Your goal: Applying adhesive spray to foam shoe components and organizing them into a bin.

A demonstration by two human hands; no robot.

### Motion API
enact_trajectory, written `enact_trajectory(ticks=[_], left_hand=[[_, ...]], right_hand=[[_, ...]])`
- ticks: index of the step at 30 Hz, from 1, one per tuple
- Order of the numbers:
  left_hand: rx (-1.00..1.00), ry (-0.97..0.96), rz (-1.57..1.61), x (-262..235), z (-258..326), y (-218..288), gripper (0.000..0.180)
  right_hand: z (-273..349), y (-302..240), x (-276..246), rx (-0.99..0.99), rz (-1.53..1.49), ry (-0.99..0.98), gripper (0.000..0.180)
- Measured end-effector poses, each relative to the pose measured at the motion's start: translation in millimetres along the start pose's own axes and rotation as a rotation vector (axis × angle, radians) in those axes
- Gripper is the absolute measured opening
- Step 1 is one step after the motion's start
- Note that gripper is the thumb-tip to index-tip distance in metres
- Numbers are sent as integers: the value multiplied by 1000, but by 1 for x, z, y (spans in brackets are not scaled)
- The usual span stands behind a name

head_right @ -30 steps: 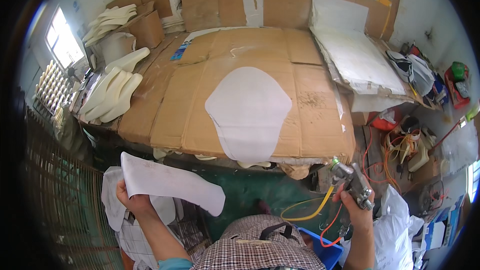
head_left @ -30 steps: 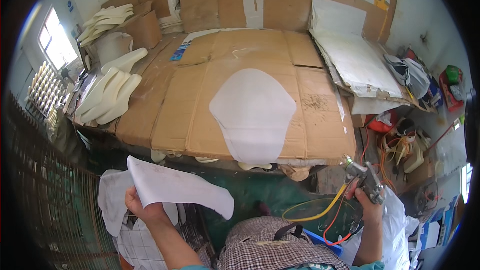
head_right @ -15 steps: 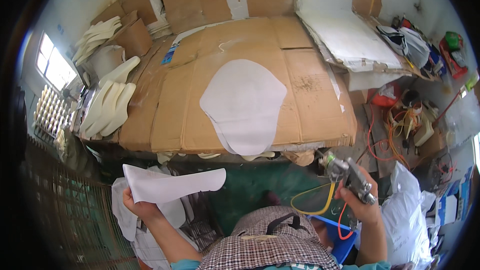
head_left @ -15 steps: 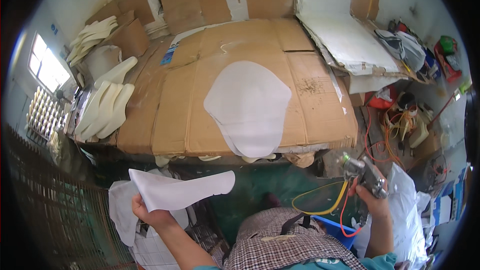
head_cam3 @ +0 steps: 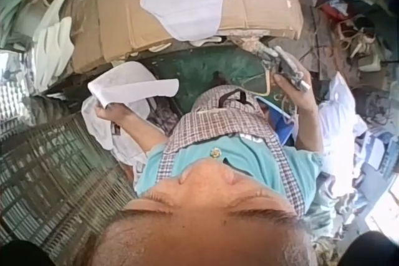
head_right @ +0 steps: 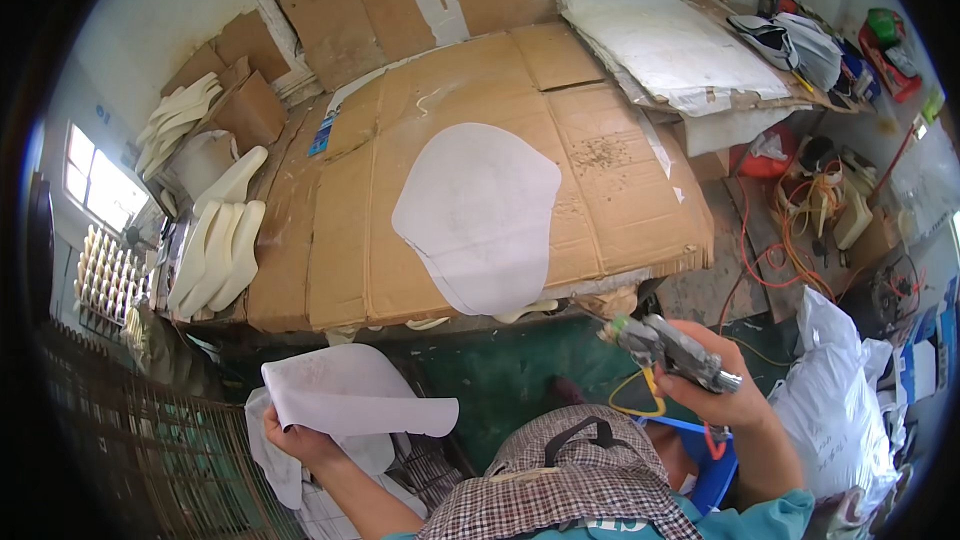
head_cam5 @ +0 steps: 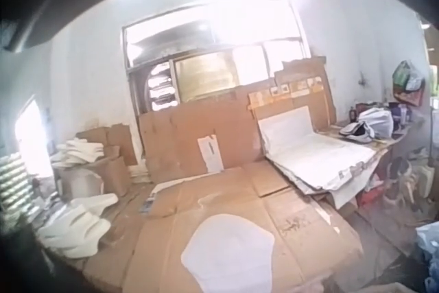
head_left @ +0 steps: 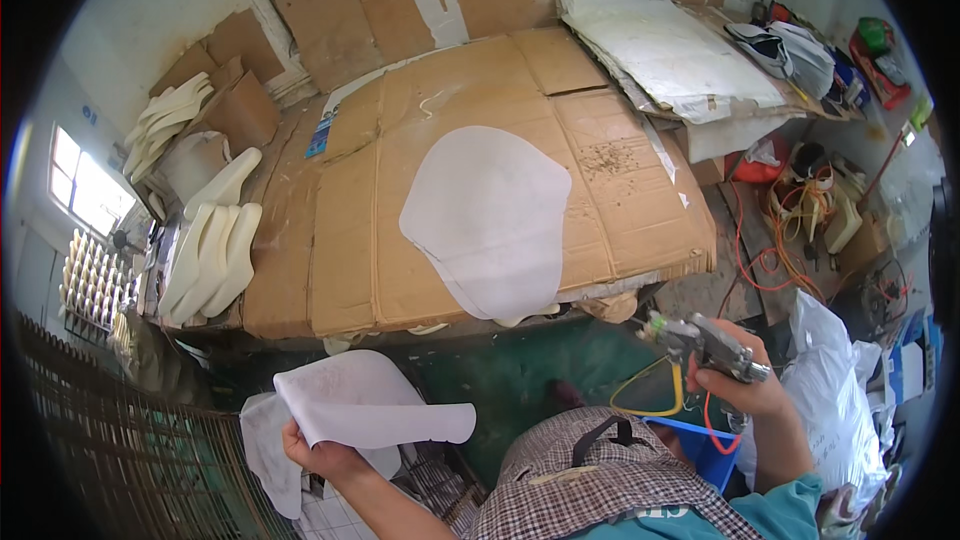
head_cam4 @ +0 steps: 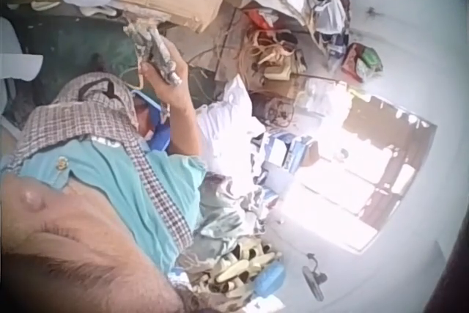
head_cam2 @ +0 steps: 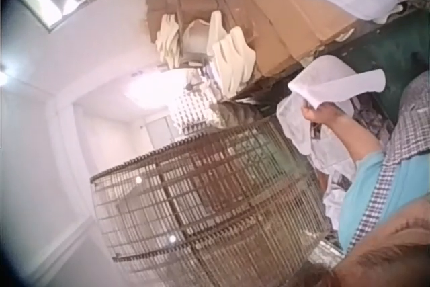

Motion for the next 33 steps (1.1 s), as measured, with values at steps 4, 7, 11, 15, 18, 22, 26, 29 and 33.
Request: enact_trajectory(ticks=[4,7,11,15,18,22,26,29,33], left_hand=[[56,-24,-58,-3,-2,-7,13],[-43,1,76,-6,-3,-13,19],[14,-20,-9,-13,-6,-13,23],[-138,-17,111,-6,-4,-12,14],[154,1,-209,-1,1,-14,10],[9,-45,10,11,3,-17,10],[62,-32,-73,10,4,-13,19],[-147,28,113,4,-1,-16,26],[-317,28,235,3,-5,-24,31]], right_hand=[[-27,6,4,-102,17,137,46],[-33,1,-3,-113,36,241,44],[-24,2,-26,-99,134,277,44],[-5,13,-35,-38,194,66,48],[-1,12,-21,-28,235,-67,51],[-10,12,-9,3,10,92,53],[-3,9,-19,-23,51,148,51],[6,8,-29,-48,128,197,50],[6,-1,-41,-40,266,112,48]])
Point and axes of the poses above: each hand's wrist, its own z-axis away from the middle knuckle, its own x-axis out of the palm, y = z × x, the point moved 3 cm from there along -z, towards the middle knuckle, and after that the axes turned 14 degrees about y, right-handed, at the moved point
